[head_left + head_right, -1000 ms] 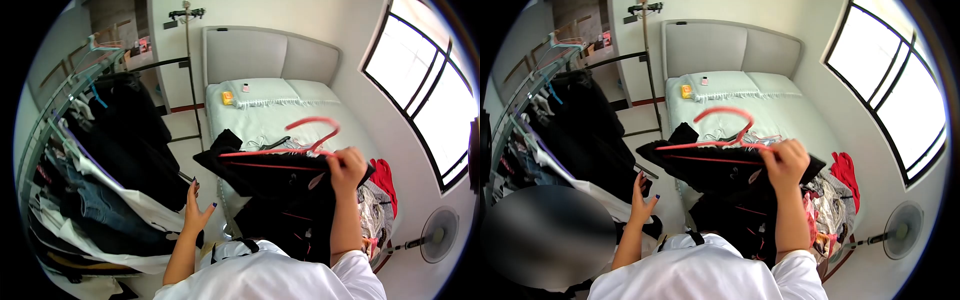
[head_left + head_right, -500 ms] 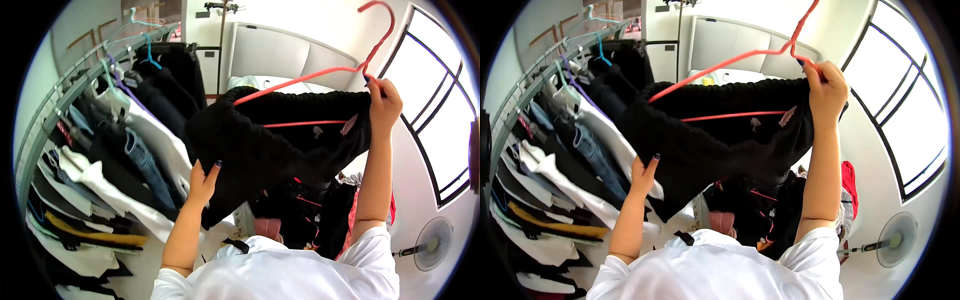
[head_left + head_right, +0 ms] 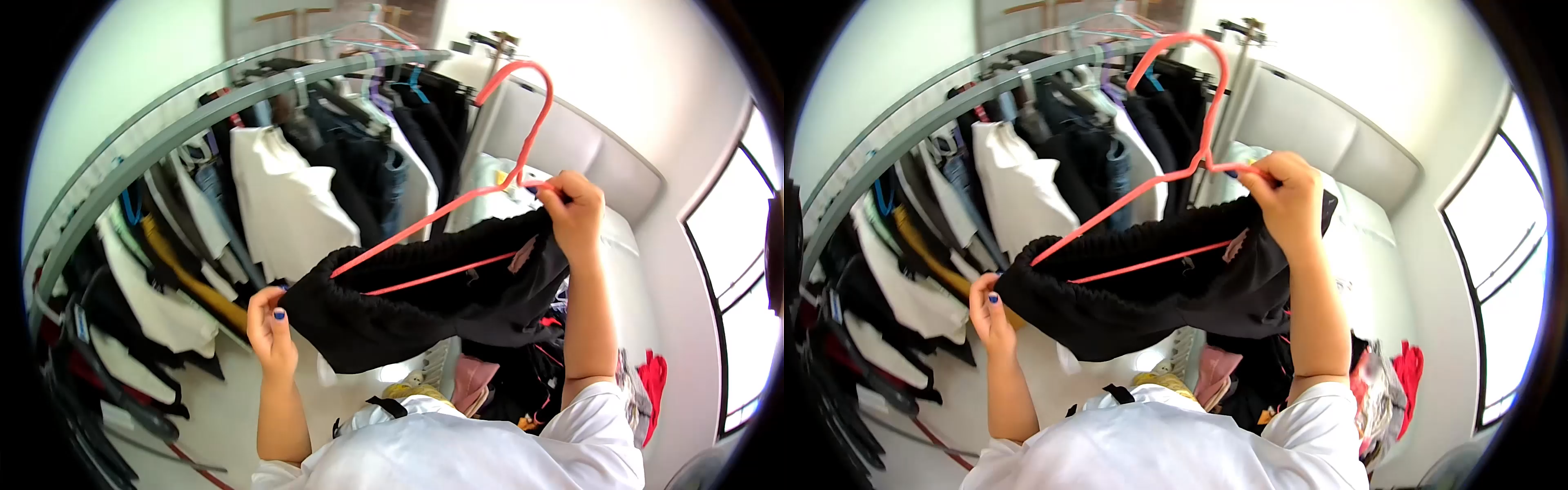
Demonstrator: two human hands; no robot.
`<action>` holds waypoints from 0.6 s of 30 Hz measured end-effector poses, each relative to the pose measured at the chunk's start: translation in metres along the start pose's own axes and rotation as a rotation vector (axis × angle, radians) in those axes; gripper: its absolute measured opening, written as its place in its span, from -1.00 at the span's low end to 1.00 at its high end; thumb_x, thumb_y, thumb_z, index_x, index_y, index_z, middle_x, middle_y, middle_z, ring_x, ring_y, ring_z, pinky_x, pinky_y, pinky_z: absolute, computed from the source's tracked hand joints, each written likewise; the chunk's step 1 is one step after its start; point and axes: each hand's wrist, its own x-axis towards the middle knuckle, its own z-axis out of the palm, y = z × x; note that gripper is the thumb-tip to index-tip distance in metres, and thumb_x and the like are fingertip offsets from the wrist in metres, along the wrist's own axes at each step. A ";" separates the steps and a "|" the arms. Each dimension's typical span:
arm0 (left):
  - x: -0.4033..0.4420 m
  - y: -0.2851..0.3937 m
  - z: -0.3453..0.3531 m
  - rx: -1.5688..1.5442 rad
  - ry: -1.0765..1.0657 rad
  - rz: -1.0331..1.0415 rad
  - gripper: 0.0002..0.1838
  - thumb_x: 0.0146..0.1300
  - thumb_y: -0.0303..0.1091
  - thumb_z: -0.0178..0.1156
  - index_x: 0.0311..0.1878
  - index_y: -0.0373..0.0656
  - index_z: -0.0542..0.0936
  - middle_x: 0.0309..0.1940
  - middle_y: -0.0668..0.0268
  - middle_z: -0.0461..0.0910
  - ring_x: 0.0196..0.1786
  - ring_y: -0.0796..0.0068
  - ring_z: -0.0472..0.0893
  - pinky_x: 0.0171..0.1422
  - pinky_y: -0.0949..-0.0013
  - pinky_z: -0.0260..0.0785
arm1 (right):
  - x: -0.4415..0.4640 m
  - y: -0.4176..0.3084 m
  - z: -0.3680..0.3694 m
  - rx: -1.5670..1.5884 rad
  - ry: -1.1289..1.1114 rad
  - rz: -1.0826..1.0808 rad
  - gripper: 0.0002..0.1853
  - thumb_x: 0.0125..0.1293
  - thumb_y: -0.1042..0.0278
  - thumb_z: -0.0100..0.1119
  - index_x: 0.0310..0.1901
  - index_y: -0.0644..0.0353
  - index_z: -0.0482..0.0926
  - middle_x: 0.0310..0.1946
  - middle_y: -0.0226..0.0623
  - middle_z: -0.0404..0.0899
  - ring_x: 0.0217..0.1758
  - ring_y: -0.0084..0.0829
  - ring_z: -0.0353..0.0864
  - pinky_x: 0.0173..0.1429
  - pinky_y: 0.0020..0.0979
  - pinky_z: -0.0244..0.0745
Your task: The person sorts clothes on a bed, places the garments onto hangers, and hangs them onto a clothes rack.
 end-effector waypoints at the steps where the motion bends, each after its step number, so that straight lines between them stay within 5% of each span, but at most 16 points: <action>1: -0.001 0.007 -0.009 0.049 0.067 -0.036 -0.68 0.30 -0.24 0.02 -0.10 -0.35 0.42 -0.24 0.28 0.45 -0.16 0.52 0.42 0.00 0.50 0.22 | -0.002 -0.012 0.010 0.045 -0.043 -0.009 -0.86 -0.16 0.51 0.33 -0.58 0.27 0.52 -0.69 -0.31 0.38 -0.61 -0.42 0.34 -0.51 -0.44 0.19; 7: -0.007 0.054 -0.072 0.431 0.000 0.149 -0.69 0.22 -0.22 0.09 -0.20 -0.34 0.49 -0.30 0.22 0.48 -0.26 0.44 0.44 -0.16 0.48 0.25 | -0.003 -0.077 0.051 0.186 -0.182 -0.144 -0.84 -0.15 0.44 0.37 -0.57 0.24 0.54 -0.67 -0.31 0.41 -0.60 -0.40 0.38 -0.51 -0.43 0.23; 8: -0.002 0.065 -0.079 0.540 -0.016 0.294 -0.66 0.13 -0.21 0.18 -0.19 -0.33 0.50 -0.33 0.17 0.50 -0.30 0.30 0.47 -0.19 0.38 0.29 | -0.003 -0.087 0.056 0.206 -0.211 -0.146 -0.84 -0.14 0.43 0.37 -0.56 0.23 0.54 -0.67 -0.30 0.41 -0.60 -0.39 0.39 -0.51 -0.43 0.25; 12: -0.003 0.098 -0.090 0.828 -0.071 0.346 -0.69 0.01 -0.34 0.26 -0.20 -0.30 0.49 -0.31 0.12 0.51 -0.27 0.11 0.48 -0.17 0.23 0.33 | -0.007 -0.113 0.081 0.302 -0.310 -0.137 -0.83 -0.11 0.36 0.35 -0.55 0.23 0.55 -0.68 -0.29 0.43 -0.60 -0.35 0.42 -0.50 -0.41 0.27; 18: -0.008 0.077 -0.121 1.099 0.213 0.413 -0.91 0.11 -0.50 0.10 -0.32 -0.29 0.45 -0.42 0.12 0.48 -0.33 0.09 0.46 -0.25 0.25 0.31 | -0.011 -0.164 0.101 0.418 -0.428 -0.201 -0.83 -0.06 0.35 0.32 -0.54 0.25 0.55 -0.67 -0.26 0.45 -0.58 -0.33 0.46 -0.48 -0.39 0.31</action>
